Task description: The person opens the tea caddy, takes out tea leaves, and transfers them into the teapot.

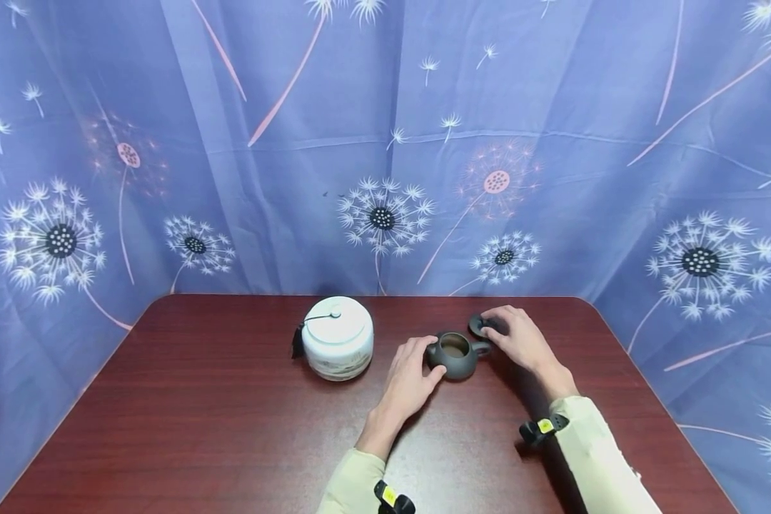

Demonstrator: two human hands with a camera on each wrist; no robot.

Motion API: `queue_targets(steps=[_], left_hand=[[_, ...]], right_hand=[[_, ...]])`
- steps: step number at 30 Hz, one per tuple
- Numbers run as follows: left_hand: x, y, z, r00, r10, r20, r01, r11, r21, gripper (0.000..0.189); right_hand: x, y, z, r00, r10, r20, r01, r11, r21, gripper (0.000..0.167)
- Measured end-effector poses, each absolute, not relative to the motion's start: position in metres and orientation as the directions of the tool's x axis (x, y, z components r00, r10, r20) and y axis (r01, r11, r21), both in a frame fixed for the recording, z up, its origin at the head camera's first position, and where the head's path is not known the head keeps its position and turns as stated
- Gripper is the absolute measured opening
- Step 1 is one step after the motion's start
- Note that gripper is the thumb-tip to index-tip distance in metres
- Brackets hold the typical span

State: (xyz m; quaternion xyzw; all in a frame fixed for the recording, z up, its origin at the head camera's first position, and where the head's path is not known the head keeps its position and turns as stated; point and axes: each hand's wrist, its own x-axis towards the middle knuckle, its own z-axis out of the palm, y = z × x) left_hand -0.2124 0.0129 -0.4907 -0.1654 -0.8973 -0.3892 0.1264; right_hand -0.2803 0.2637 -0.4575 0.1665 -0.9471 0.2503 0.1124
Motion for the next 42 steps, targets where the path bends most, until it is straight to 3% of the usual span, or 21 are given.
queue_targets(steps=[30, 42], left_hand=[[-0.211, -0.016, -0.439, -0.874, 0.153, 0.462, 0.455, 0.595, 0.663, 0.044], [-0.208, -0.041, -0.427, -0.844, 0.117, 0.523, 0.498, 0.532, 0.685, 0.038]], right_hand=[[-0.247, 0.203, -0.415, -0.837, -0.293, 0.462, -0.518, 0.697, -0.496, 0.030], [-0.239, 0.175, -0.416, -0.846, -0.289, 0.449, -0.517, 0.649, -0.558, 0.030]])
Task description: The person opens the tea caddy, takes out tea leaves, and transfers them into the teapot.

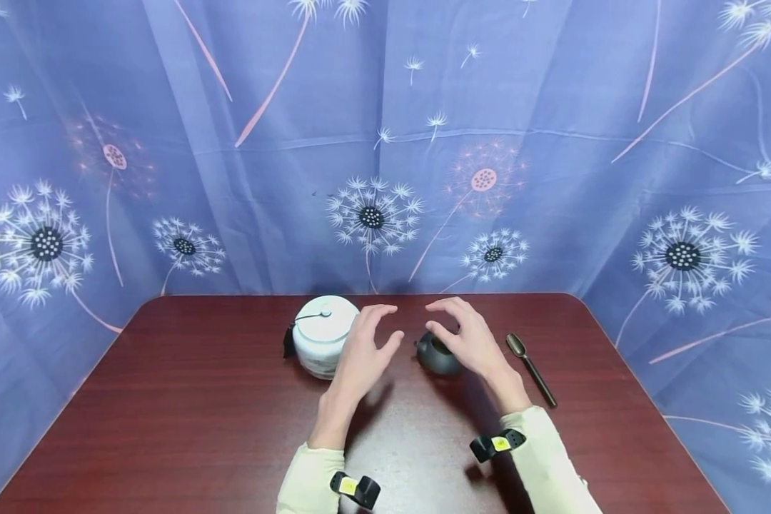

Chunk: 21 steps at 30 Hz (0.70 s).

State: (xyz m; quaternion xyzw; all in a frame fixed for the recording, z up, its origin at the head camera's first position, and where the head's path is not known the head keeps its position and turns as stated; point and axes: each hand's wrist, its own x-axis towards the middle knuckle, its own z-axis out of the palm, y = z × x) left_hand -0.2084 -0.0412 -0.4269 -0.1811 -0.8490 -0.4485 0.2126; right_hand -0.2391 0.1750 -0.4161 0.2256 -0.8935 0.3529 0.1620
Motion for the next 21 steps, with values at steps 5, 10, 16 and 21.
queue_targets(steps=[5, 10, 16, 21], left_hand=[[-0.205, -0.045, -0.423, -0.839, 0.137, 0.526, 0.514, 0.516, 0.685, 0.037], [-0.204, -0.053, -0.418, -0.797, 0.132, 0.589, 0.569, 0.491, 0.660, 0.033], [-0.205, -0.070, -0.415, -0.730, 0.061, 0.681, 0.622, 0.470, 0.626, 0.028], [-0.206, -0.080, -0.412, -0.709, 0.010, 0.705, 0.630, 0.458, 0.627, 0.028]], right_hand=[[-0.237, 0.164, -0.418, -0.834, -0.303, 0.461, -0.539, 0.624, -0.565, 0.028], [-0.234, 0.152, -0.417, -0.836, -0.310, 0.452, -0.540, 0.610, -0.580, 0.028], [-0.227, 0.134, -0.421, -0.844, -0.327, 0.425, -0.533, 0.597, -0.599, 0.031], [-0.224, 0.124, -0.422, -0.844, -0.338, 0.417, -0.535, 0.586, -0.609, 0.031]])
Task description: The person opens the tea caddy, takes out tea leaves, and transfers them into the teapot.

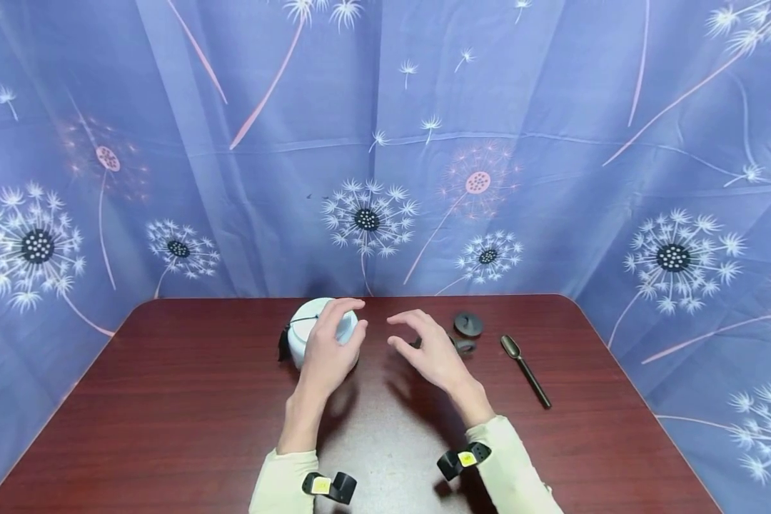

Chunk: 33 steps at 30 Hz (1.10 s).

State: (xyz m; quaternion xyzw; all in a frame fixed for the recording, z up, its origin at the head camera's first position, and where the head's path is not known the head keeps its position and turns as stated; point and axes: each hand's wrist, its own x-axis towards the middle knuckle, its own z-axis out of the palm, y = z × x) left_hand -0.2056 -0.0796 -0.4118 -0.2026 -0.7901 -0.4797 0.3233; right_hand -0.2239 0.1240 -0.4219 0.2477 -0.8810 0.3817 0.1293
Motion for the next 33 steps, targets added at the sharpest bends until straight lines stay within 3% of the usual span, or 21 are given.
queue_targets(steps=[11, 23, 33], left_hand=[[-0.211, -0.104, -0.410, -0.663, -0.077, 0.745, 0.635, 0.469, 0.614, 0.025], [-0.212, -0.117, -0.420, -0.796, -0.126, 0.593, 0.465, 0.498, 0.731, 0.031], [-0.210, -0.123, -0.422, -0.822, -0.142, 0.551, 0.407, 0.530, 0.744, 0.033]], right_hand=[[-0.224, 0.102, -0.428, -0.825, -0.367, 0.429, -0.565, 0.539, -0.625, 0.035], [-0.223, 0.087, -0.442, -0.839, -0.368, 0.400, -0.542, 0.510, -0.668, 0.043], [-0.222, 0.073, -0.446, -0.834, -0.368, 0.411, -0.546, 0.447, -0.709, 0.050]])
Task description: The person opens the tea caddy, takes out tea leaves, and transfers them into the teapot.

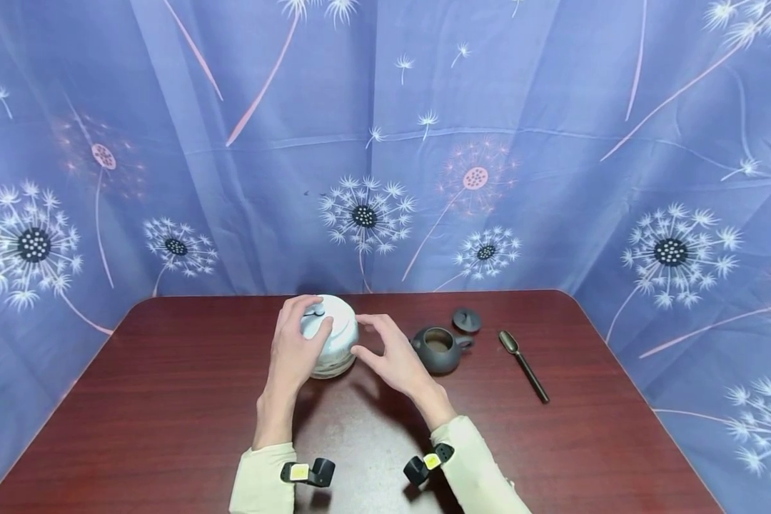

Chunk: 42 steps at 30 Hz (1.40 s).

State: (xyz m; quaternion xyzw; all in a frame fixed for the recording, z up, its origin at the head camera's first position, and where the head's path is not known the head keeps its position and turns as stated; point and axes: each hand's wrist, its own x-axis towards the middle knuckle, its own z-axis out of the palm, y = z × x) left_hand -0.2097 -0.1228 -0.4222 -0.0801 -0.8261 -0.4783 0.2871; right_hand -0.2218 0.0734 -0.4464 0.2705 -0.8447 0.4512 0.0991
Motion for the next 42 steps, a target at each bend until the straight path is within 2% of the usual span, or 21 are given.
queue_targets(steps=[5, 14, 18, 27, 35, 39, 42], left_hand=[[-0.209, -0.125, -0.424, -0.844, -0.124, 0.522, 0.376, 0.558, 0.740, 0.035], [-0.213, -0.128, -0.427, -0.824, -0.114, 0.555, 0.388, 0.599, 0.700, 0.035], [-0.214, -0.128, -0.427, -0.836, -0.104, 0.538, 0.374, 0.610, 0.699, 0.039], [-0.217, -0.129, -0.430, -0.834, -0.061, 0.549, 0.386, 0.647, 0.658, 0.044], [-0.216, -0.133, -0.432, -0.849, 0.006, 0.528, 0.368, 0.724, 0.583, 0.064], [-0.215, -0.132, -0.432, -0.881, 0.031, 0.472, 0.342, 0.730, 0.591, 0.075], [-0.214, -0.130, -0.432, -0.896, 0.026, 0.442, 0.320, 0.727, 0.607, 0.076]], right_hand=[[-0.219, 0.069, -0.448, -0.857, -0.359, 0.370, -0.503, 0.424, -0.753, 0.053], [-0.219, 0.062, -0.451, -0.849, -0.364, 0.382, -0.505, 0.350, -0.789, 0.057], [-0.219, 0.059, -0.454, -0.861, -0.352, 0.368, -0.479, 0.316, -0.819, 0.057], [-0.224, 0.057, -0.460, -0.866, -0.350, 0.358, -0.475, 0.349, -0.808, 0.061], [-0.224, 0.055, -0.460, -0.863, -0.370, 0.343, -0.473, 0.357, -0.805, 0.063], [-0.224, 0.056, -0.462, -0.875, -0.357, 0.327, -0.452, 0.360, -0.816, 0.063], [-0.224, 0.058, -0.464, -0.877, -0.352, 0.327, -0.449, 0.361, -0.817, 0.063]])
